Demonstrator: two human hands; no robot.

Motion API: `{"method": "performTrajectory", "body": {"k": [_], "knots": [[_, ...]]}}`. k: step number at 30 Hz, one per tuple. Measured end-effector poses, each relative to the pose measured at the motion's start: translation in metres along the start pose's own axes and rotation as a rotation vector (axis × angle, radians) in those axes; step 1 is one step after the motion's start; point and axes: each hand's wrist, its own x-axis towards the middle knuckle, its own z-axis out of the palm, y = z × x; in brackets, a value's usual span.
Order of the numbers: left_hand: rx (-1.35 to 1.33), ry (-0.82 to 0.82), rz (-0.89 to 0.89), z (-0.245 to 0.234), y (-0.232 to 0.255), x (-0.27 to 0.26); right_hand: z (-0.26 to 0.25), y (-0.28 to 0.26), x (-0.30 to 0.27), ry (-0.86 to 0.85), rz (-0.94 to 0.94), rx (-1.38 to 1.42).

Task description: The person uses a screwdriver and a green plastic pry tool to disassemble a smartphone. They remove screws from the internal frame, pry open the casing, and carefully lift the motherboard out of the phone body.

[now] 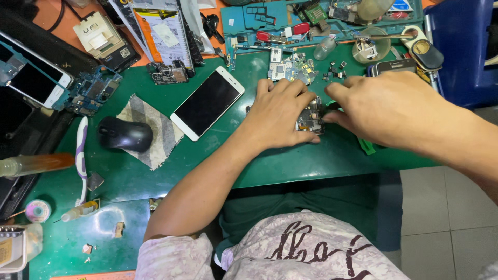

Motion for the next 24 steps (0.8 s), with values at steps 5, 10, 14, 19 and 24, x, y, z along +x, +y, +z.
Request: {"method": "performTrajectory", "body": {"k": [5, 10, 14, 19, 24], "knots": [[0.006, 0.042, -0.008, -0.001, 0.003, 0.002, 0.001, 0.003, -0.004, 0.091, -0.096, -0.038], [0.015, 0.086, 0.014, 0.003, 0.005, 0.004, 0.007, 0.006, -0.006, 0.271, -0.190, -0.097], [-0.029, 0.109, 0.026, 0.004, 0.006, 0.006, 0.006, 0.007, -0.007, 0.072, -0.104, -0.029], [-0.030, 0.143, 0.041, 0.004, 0.006, 0.006, 0.007, 0.006, -0.008, 0.032, -0.030, 0.005], [-0.044, 0.143, 0.044, 0.005, 0.006, 0.006, 0.005, 0.003, -0.009, 0.070, -0.040, 0.012]]}}
